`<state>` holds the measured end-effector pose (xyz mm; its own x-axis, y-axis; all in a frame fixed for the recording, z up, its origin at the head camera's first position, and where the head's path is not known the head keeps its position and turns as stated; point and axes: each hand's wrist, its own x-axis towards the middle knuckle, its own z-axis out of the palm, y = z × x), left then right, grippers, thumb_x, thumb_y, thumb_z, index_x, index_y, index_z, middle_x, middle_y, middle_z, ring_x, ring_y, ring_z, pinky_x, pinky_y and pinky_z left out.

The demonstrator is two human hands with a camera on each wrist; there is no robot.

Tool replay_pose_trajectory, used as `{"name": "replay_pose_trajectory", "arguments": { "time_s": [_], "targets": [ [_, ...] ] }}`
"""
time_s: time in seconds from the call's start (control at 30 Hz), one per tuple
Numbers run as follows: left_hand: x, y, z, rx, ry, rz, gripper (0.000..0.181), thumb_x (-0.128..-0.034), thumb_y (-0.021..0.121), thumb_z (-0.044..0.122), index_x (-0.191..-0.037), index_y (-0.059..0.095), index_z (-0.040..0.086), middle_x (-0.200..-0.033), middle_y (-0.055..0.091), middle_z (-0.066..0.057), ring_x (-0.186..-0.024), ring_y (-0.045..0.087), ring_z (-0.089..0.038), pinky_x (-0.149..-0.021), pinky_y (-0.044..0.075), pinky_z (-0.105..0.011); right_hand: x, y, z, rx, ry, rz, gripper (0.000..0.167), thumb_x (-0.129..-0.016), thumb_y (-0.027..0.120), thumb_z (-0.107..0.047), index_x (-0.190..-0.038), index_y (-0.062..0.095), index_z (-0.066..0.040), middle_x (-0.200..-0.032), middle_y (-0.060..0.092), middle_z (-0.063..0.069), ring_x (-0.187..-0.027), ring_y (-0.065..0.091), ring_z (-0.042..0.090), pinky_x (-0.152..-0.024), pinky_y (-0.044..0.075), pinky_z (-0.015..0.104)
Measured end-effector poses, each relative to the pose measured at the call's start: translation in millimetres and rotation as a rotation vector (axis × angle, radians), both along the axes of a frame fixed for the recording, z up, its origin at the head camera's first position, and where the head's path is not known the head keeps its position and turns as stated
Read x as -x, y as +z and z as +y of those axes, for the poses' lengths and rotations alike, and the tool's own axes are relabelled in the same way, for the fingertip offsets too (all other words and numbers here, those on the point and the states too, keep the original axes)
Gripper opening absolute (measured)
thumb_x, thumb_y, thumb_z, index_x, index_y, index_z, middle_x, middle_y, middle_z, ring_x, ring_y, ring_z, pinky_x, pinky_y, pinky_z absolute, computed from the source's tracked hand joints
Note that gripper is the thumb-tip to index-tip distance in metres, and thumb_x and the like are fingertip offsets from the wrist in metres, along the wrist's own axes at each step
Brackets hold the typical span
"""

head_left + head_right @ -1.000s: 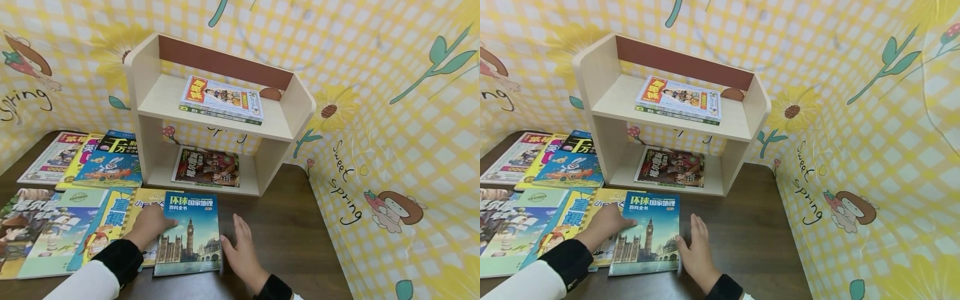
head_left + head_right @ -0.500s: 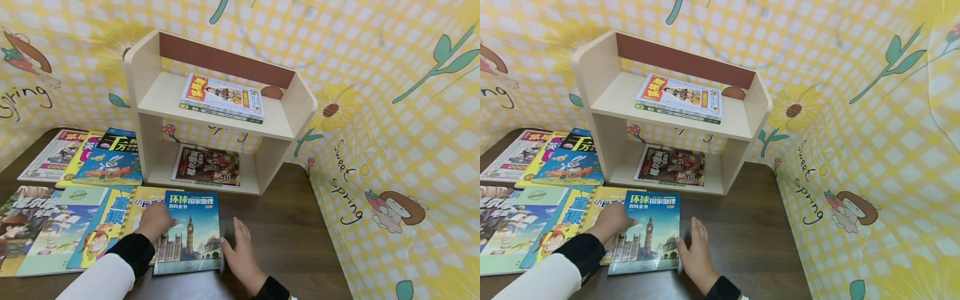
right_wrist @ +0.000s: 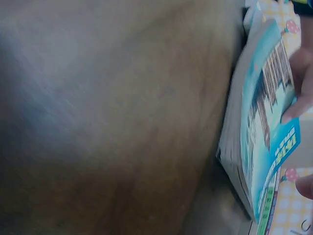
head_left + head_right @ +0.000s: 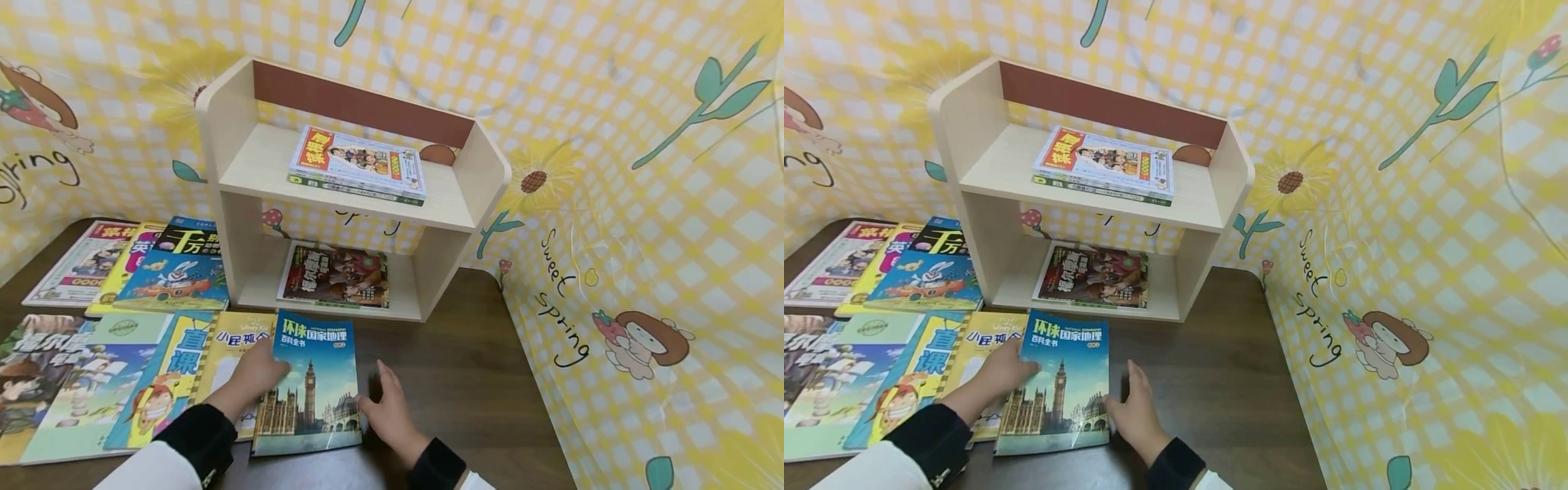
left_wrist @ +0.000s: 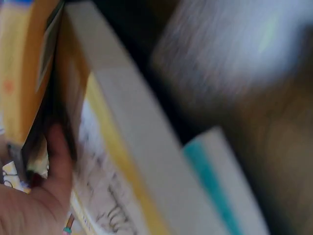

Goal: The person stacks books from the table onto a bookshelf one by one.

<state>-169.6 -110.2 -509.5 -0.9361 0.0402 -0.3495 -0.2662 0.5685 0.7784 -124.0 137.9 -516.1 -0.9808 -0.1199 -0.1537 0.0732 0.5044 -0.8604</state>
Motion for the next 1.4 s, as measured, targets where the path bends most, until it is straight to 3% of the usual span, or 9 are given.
{"name": "replay_pose_trajectory", "arguments": {
  "time_s": [0.1, 0.17, 0.27, 0.37, 0.47, 0.8, 1.0, 1.23, 1.4],
  "targets": [
    [-4.1, -4.1, 3.5, -0.092, 0.027, 0.018, 0.069, -0.0964, 0.047, 0.011, -0.148, 0.008, -0.011, -0.142, 0.027, -0.04, -0.063, 0.051, -0.033, -0.061, 0.045, -0.043, 5.7, -4.6, 0.7, 0.021, -0.016, -0.054, 0.073, -0.091, 0.064, -0.012, -0.151, 0.024, 0.002, -0.15, 0.026, 0.03, -0.129, 0.041, 0.044, -0.096, 0.045, 0.055],
    [-6.1, -4.8, 6.2, -0.139, 0.046, 0.046, 0.062, -0.0978, 0.045, 0.011, -0.149, 0.013, -0.005, -0.138, 0.035, -0.036, -0.058, 0.042, -0.022, -0.057, 0.039, -0.039, 8.0, -7.6, 1.1, 0.041, -0.014, -0.075, 0.073, -0.092, 0.063, -0.012, -0.151, 0.023, 0.001, -0.149, 0.029, 0.029, -0.126, 0.045, 0.043, -0.092, 0.049, 0.05],
    [-9.0, -3.8, 9.8, -0.177, 0.06, 0.098, 0.052, -0.0991, 0.043, 0.01, -0.146, 0.023, -0.001, -0.133, 0.043, -0.03, -0.083, 0.055, -0.028, -0.069, 0.043, -0.04, 9.5, -10.5, 1.1, 0.069, 0.009, -0.077, 0.072, -0.093, 0.062, -0.013, -0.151, 0.021, 0.003, -0.147, 0.033, 0.027, -0.124, 0.045, 0.043, -0.091, 0.049, 0.05],
    [-12.4, -2.7, 13.0, -0.216, 0.069, 0.13, 0.048, -0.1001, 0.042, 0.011, -0.145, 0.027, 0.001, -0.133, 0.046, -0.025, -0.11, 0.053, -0.037, -0.085, 0.046, -0.049, 10.1, -11.0, -0.1, 0.104, 0.02, -0.072, 0.073, -0.094, 0.061, -0.014, -0.151, 0.019, 0.004, -0.146, 0.035, 0.027, -0.125, 0.044, 0.043, -0.092, 0.048, 0.051],
    [-16.1, -2.4, 15.4, -0.286, 0.076, 0.14, 0.048, -0.1017, 0.042, 0.012, -0.146, 0.026, 0.004, -0.135, 0.046, -0.023, -0.12, 0.049, -0.039, -0.094, 0.044, -0.053, 11.4, -10.8, -1.1, 0.137, 0.012, -0.075, 0.073, -0.095, 0.06, -0.019, -0.151, 0.018, 0.005, -0.146, 0.034, 0.028, -0.124, 0.044, 0.043, -0.093, 0.046, 0.053],
    [-31.3, 10.1, 16.9, -0.439, 0.102, 0.175, 0.049, -0.1024, 0.045, 0.014, -0.147, 0.026, 0.008, -0.133, 0.049, -0.021, -0.111, 0.058, -0.033, -0.087, 0.052, -0.044, 14.8, -6.2, -3.4, 0.276, 0.106, -0.153, 0.057, -0.101, 0.05, -0.035, -0.15, 0.032, -0.013, -0.147, 0.042, 0.013, -0.133, 0.042, 0.034, -0.105, 0.038, 0.052],
    [-33.6, 19.0, 14.8, -0.452, 0.177, 0.189, 0.053, -0.1039, 0.043, 0.019, -0.15, 0.02, 0.008, -0.135, 0.048, -0.02, -0.114, 0.055, -0.032, -0.086, 0.05, -0.038, 8.1, 6.9, -5.6, 0.322, 0.087, -0.248, 0.048, -0.1, 0.053, -0.031, -0.14, 0.042, -0.008, -0.133, 0.05, 0.012, -0.122, 0.048, 0.032, -0.095, 0.041, 0.045],
    [-36.3, 25.6, 13.1, -0.519, 0.266, 0.214, 0.054, -0.1049, 0.039, 0.023, -0.151, 0.014, 0.01, -0.141, 0.042, -0.016, -0.12, 0.05, -0.03, -0.083, 0.049, -0.022, 5.4, 20.2, -12.8, 0.368, 0.015, -0.139, 0.047, -0.1, 0.052, -0.017, -0.142, 0.039, 0.0, -0.118, 0.055, 0.008, -0.103, 0.052, 0.018, -0.081, 0.042, 0.035],
    [-35.3, 27.0, 9.0, -0.573, 0.275, 0.161, 0.056, -0.1036, 0.044, 0.024, -0.148, 0.013, 0.008, -0.142, 0.039, -0.02, -0.112, 0.054, -0.018, -0.082, 0.05, -0.02, 11.5, 35.2, -8.9, 0.434, 0.04, -0.108, 0.044, -0.1, 0.051, -0.011, -0.141, 0.043, 0.001, -0.111, 0.058, 0.01, -0.091, 0.054, 0.015, -0.077, 0.043, 0.029]
  ]
}}
